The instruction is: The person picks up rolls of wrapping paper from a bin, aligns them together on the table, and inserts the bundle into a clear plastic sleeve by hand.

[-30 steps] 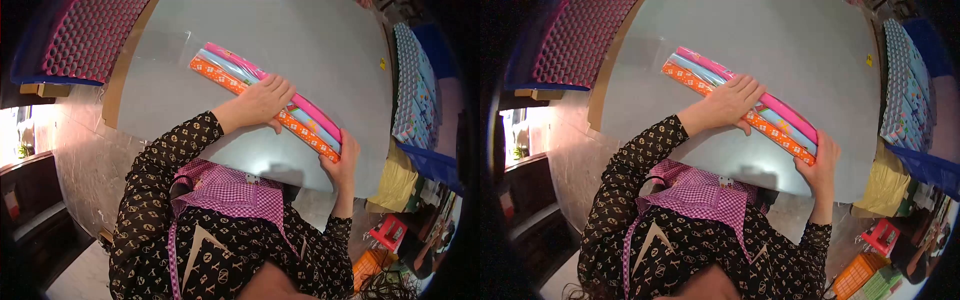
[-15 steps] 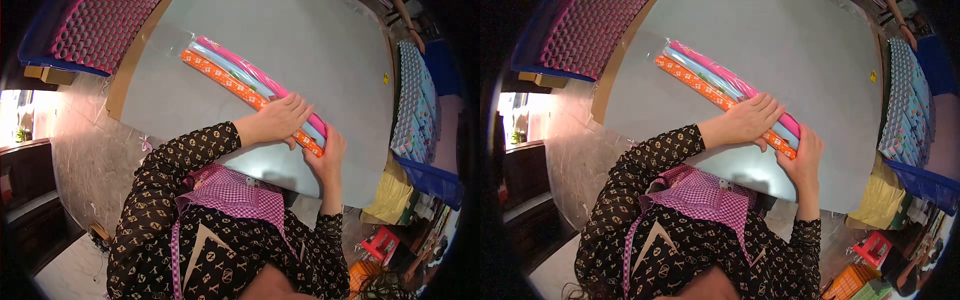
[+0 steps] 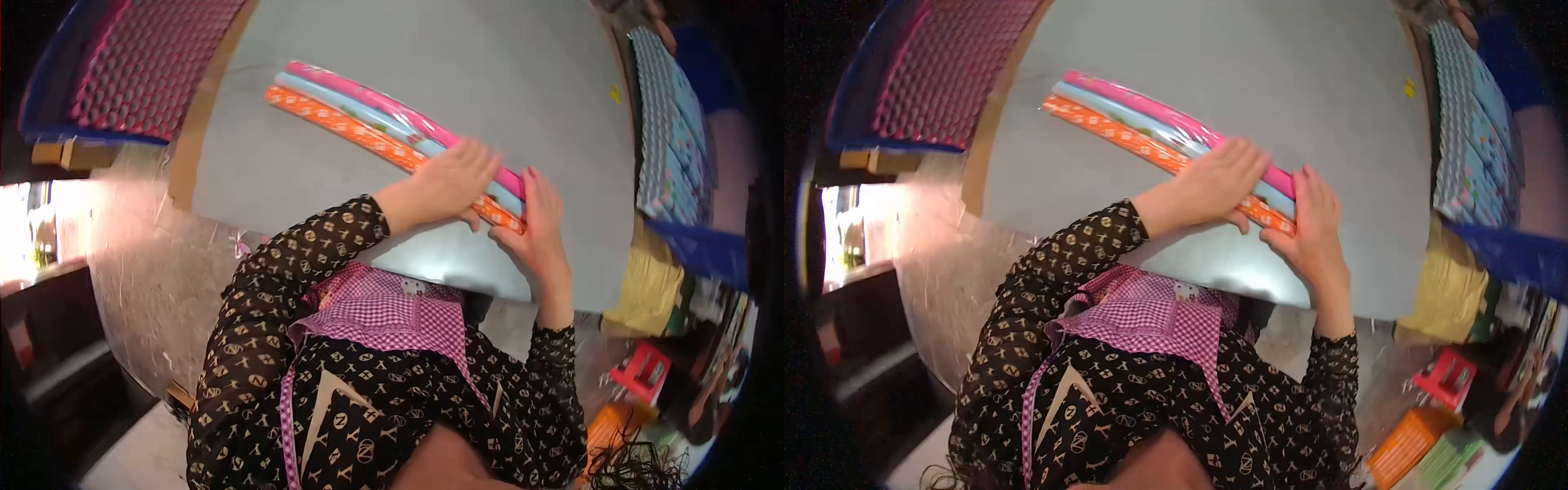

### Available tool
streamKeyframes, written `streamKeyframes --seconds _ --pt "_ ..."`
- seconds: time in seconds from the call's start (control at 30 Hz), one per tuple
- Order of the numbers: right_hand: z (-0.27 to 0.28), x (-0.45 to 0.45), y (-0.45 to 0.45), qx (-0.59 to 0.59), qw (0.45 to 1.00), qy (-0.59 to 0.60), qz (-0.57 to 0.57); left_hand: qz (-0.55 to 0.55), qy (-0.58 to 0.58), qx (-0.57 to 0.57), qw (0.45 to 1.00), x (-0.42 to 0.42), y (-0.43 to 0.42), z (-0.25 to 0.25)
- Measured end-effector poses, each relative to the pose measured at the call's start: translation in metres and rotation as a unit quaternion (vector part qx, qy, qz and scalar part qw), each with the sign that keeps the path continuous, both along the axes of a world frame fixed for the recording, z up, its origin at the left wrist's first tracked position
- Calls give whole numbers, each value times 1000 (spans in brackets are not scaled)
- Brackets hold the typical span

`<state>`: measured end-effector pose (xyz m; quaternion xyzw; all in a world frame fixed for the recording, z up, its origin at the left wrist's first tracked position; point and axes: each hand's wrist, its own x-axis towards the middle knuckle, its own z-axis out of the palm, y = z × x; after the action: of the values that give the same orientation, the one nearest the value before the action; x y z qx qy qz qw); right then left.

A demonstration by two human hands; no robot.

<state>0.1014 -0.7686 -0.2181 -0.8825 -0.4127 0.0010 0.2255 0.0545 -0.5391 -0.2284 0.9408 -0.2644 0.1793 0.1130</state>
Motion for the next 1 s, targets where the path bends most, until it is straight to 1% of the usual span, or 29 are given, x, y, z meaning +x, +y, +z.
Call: streamKeyframes --seconds 0.03,0.07,0.1,0.13,0.17,0.2,0.23,0.27,0.3,0.37,0.4,0.47,0.6,0.67,0.7,0.77,0.8,0.87,0.9,0.93,1.0 --pt "6 2 -5 -22 1000 2 2 4 61 -3 998 1 1 0" --pt "11 1 -10 -35 999 8 -27 6 54 -16 998 0 3 0" --pt "14 -2 -12 -31 998 42 -23 6 50 -30 998 -1 5 -1" --pt "16 -4 -15 -24 997 76 -20 3 68 -29 997 -2 8 2" --pt "15 -6 -18 -35 994 84 -53 1 87 -27 996 -2 9 3" --pt "12 -9 -18 -26 994 97 -48 -28 98 -37 994 -5 10 1" --pt "13 -10 -16 -15 994 105 -38 -13 73 -24 997 -7 14 1" --pt "12 -11 -16 -19 992 107 -58 7 45 -8 999 -5 14 0" --pt "13 -14 -16 -3 992 107 -65 -9 47 -11 999 -5 12 2" --pt "13 -12 -15 12 995 80 -60 22 52 25 998 -6 12 6" --pt "14 -14 -16 11 995 80 -65 17 51 24 998 -7 13 5" --pt "17 -14 -13 1 990 126 -67 27 45 21 998 -7 16 -1" --pt "13 -13 -17 6 990 116 -81 32 53 25 998 -8 18 -2" --pt "12 -13 -14 15 997 61 -49 26 81 14 996 -8 20 -1" --pt "12 -12 -11 17 997 61 -43 32 81 16 996 -8 21 -1" --pt "13 -8 -6 3 997 79 -18 16 103 -7 994 -8 23 0" --pt "14 -7 -5 6 997 79 -8 26 104 -4 994 -9 25 1" --pt "15 -5 -4 6 991 133 -12 1 121 -18 992 -10 30 5" --pt "16 -5 -2 5 991 132 -3 -15 134 -40 990 -9 36 6" --pt "18 -6 -2 7 990 141 -16 -8 132 -41 990 -8 43 11" --pt "18 -8 -2 8 988 152 -27 -9 110 27 994 -4 62 17"
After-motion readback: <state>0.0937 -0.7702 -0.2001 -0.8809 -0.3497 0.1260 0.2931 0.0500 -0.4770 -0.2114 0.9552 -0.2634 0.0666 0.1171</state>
